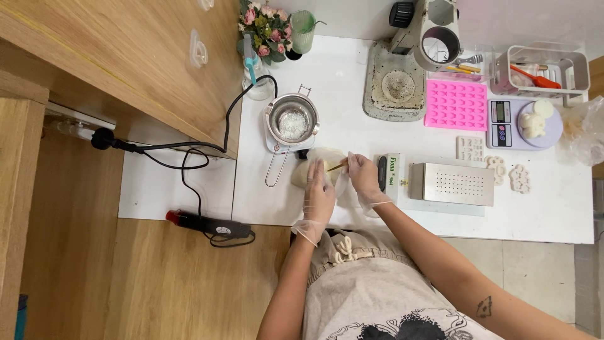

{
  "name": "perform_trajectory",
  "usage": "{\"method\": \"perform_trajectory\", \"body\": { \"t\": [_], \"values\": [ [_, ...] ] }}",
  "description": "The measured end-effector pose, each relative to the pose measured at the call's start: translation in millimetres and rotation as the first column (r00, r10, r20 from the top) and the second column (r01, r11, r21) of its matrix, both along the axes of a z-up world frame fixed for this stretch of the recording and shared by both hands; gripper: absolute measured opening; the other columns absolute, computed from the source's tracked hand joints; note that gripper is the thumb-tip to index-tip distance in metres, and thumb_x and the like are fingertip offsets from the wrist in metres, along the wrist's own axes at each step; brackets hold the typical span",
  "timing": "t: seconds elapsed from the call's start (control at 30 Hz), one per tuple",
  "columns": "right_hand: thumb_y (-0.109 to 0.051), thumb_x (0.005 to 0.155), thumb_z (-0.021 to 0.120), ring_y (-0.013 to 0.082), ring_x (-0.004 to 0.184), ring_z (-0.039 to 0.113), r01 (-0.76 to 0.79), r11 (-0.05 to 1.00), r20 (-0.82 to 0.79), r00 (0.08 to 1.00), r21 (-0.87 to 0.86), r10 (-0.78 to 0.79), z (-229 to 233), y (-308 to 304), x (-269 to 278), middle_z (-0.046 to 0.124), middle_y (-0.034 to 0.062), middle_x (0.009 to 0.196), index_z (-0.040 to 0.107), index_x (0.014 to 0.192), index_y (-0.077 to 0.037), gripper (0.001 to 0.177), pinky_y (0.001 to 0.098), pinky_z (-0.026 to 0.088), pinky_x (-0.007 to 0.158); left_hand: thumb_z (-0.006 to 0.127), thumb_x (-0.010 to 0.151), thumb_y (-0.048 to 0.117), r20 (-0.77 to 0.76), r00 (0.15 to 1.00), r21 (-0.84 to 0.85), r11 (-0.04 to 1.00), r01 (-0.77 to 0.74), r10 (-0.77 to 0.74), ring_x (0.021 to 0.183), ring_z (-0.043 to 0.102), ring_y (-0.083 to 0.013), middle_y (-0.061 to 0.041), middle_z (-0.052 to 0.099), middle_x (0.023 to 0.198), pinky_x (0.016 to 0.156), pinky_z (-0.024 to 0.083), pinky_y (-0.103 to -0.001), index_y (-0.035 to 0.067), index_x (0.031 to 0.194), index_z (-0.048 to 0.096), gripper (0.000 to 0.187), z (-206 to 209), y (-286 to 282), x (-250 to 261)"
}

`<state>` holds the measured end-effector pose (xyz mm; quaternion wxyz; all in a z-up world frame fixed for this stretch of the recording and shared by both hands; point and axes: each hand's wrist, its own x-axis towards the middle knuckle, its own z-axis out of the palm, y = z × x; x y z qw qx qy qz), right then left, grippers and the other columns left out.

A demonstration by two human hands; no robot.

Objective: Heating wax in a pot with a heat gun and adding solid ingredients from a bag using a spoon.

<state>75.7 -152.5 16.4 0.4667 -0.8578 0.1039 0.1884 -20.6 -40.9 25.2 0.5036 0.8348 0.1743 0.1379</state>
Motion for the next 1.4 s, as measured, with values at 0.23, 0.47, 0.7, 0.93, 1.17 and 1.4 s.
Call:
{"method": "perform_trajectory", "body": {
  "t": [0.23,0.47,0.7,0.93,1.17,1.4],
  "values": [
    [-0.028,0.104,0.052,0.0109,0.055,0.058,0.14,0.988,0.032,0.989,0.063,-0.142,28,-2,0,0.064,0.002,0.058,0.076,0.084,-0.014,0.034,0.0233,0.045,0.056,0.055,0.077,-0.004,-0.046,0.999,-0.048,0.998,0.027,-0.029,0.143,0.041,-0.0383,-0.02,0.041,0.154,0.117,0.038,-0.043,0.006,0.151,0.043,0.076,10,9,-5],
    [-0.021,0.106,0.05,0.0083,0.052,0.049,0.255,0.94,0.058,0.96,0.225,-0.274,72,-1,-4,0.059,0.0031,0.056,0.074,0.084,-0.008,0.035,0.0186,0.04,0.053,0.055,0.076,-0.005,-0.096,0.995,-0.138,0.99,0.006,-0.02,0.145,0.038,-0.0369,-0.017,0.039,0.157,0.119,0.035,-0.042,0.009,0.153,0.043,0.079,17,16,-6],
    [-0.023,0.106,0.054,0.0099,0.046,0.052,0.23,0.941,0.117,0.957,0.247,-0.264,57,-15,10,0.06,0.0066,0.053,0.076,0.084,-0.009,0.034,0.0191,0.044,0.049,0.057,0.075,-0.003,-0.054,0.998,-0.183,0.983,-0.031,0.021,0.144,0.04,-0.0365,-0.018,0.041,0.156,0.119,0.035,-0.042,0.009,0.152,0.046,0.078,9,29,3],
    [-0.024,0.106,0.053,0.0097,0.044,0.052,0.191,0.935,0.141,0.96,0.298,-0.241,74,-2,20,0.059,0.0069,0.053,0.075,0.083,-0.008,0.035,0.0186,0.044,0.048,0.057,0.072,-0.001,-0.023,0.999,-0.176,0.983,-0.052,0.049,0.138,0.047,-0.0394,-0.022,0.051,0.146,0.116,0.038,-0.045,0.007,0.145,0.054,0.074,6,41,13],
    [-0.023,0.105,0.056,0.0107,0.044,0.05,0.184,0.928,0.143,0.96,0.324,-0.24,96,13,29,0.057,0.0071,0.052,0.075,0.081,-0.008,0.034,0.0198,0.044,0.047,0.057,0.07,0.002,-0.036,0.997,-0.172,0.982,-0.078,0.073,0.138,0.048,-0.0355,-0.019,0.052,0.148,0.116,0.038,-0.044,0.013,0.146,0.055,0.076,-5,51,18],
    [-0.02,0.107,0.052,0.0067,0.045,0.047,0.166,0.907,0.185,0.95,0.387,-0.252,134,53,50,0.057,0.0041,0.052,0.075,0.083,-0.006,0.036,0.0162,0.042,0.048,0.056,0.072,0.002,-0.075,0.995,-0.241,0.967,-0.082,0.066,0.142,0.044,-0.0339,-0.019,0.05,0.151,0.119,0.035,-0.042,0.012,0.147,0.054,0.076,1,55,18]
  ]
}}
